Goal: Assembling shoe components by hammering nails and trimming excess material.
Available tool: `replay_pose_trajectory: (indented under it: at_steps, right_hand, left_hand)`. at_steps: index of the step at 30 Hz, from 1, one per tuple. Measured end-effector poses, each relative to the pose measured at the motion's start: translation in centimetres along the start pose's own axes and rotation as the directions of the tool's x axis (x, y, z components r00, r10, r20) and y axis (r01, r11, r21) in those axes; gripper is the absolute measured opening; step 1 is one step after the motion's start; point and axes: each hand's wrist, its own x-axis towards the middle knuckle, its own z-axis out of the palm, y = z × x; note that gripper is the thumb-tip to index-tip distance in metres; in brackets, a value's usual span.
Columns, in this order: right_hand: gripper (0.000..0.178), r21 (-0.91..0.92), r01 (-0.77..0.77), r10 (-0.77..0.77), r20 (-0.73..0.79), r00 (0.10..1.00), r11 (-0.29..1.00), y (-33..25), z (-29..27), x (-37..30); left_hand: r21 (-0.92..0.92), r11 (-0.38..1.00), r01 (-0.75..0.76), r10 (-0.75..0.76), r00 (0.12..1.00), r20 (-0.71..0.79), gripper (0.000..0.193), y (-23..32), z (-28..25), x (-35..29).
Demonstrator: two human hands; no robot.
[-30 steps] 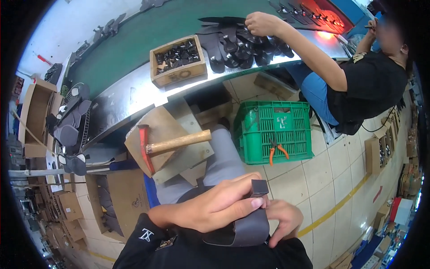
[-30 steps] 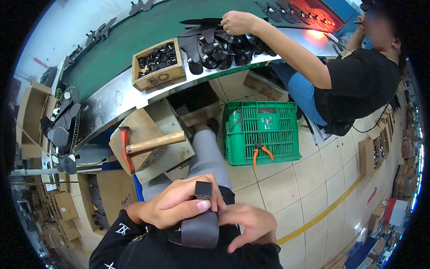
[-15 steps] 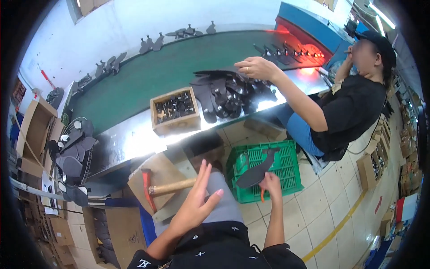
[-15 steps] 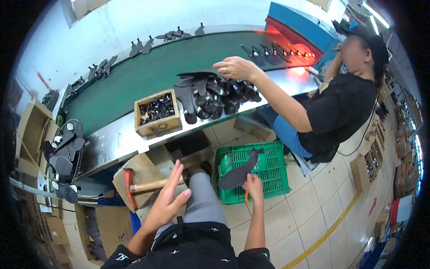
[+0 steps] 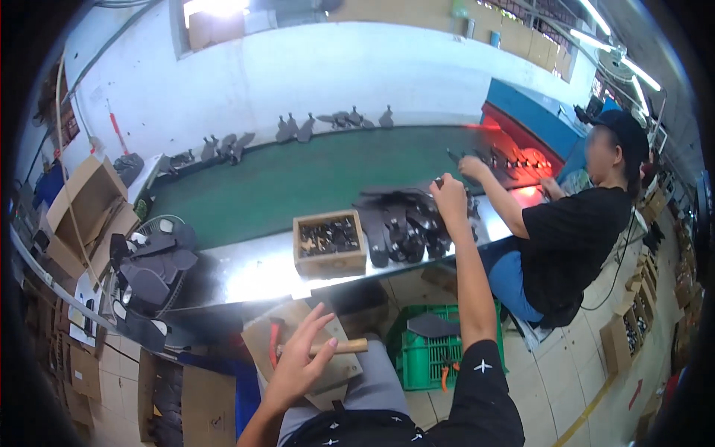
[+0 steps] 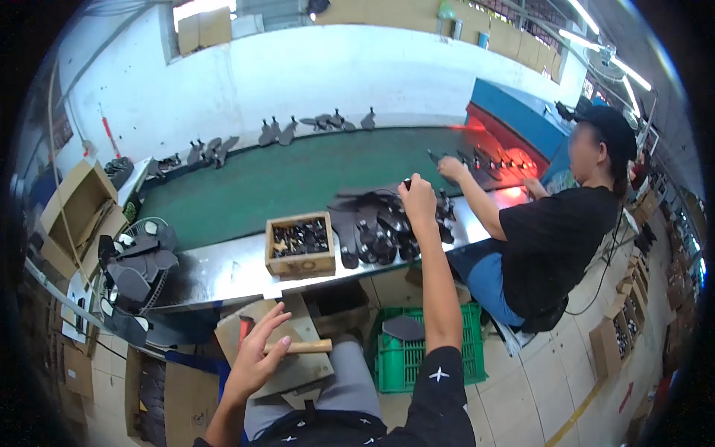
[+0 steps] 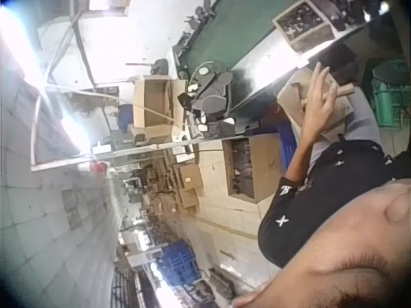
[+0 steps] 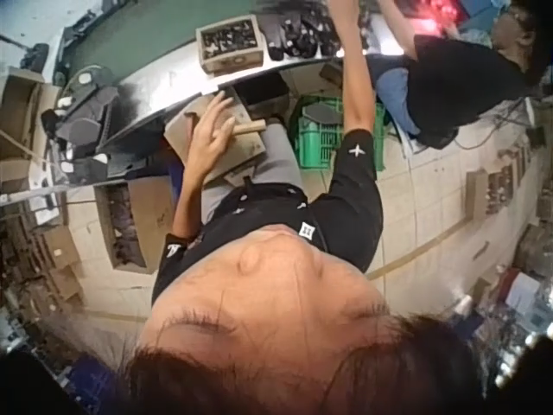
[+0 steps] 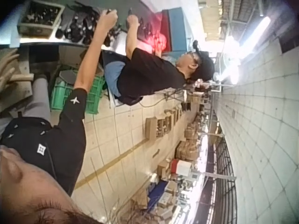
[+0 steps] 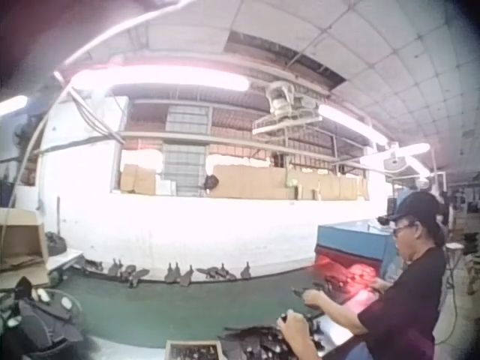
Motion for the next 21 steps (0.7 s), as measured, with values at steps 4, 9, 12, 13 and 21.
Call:
replay_pose_trajectory:
  at_steps: [4,9,12,13,21]
  right_hand:
    - [0.026,0.026,0.655,-0.611,-0.333,0.718,0.755,-9.5,-7.0,-4.4]
    - [0.02,0.067,0.978,-0.957,-0.205,0.206,0.196,-20.9,-14.5,-13.5]
    - [0.038,0.414,0.91,-0.959,-0.262,0.111,-0.008,-24.0,-13.2,-18.4]
    - [0.049,0.498,0.867,-0.966,-0.211,0.148,0.024,-23.9,-12.1,-19.3]
    - [0.091,0.186,0.726,-0.664,0.595,0.453,0.662,-15.3,-1.5,-32.2]
  left_hand:
    - [0.511,0.839,-0.189,0.369,0.888,-0.276,0.05,1.4,-3.3,1.3]
    - [0.644,0.708,-0.289,0.573,0.769,-0.284,0.074,3.5,-7.0,2.1]
    - [0.439,0.855,-0.278,0.404,0.886,-0.226,0.081,3.0,-9.1,0.0]
    - [0.132,0.977,-0.167,0.196,0.949,-0.247,0.082,2.3,-9.2,-1.0]
    - [-0.442,0.891,-0.102,-0.125,0.882,-0.455,0.049,-4.9,-7.1,-5.8]
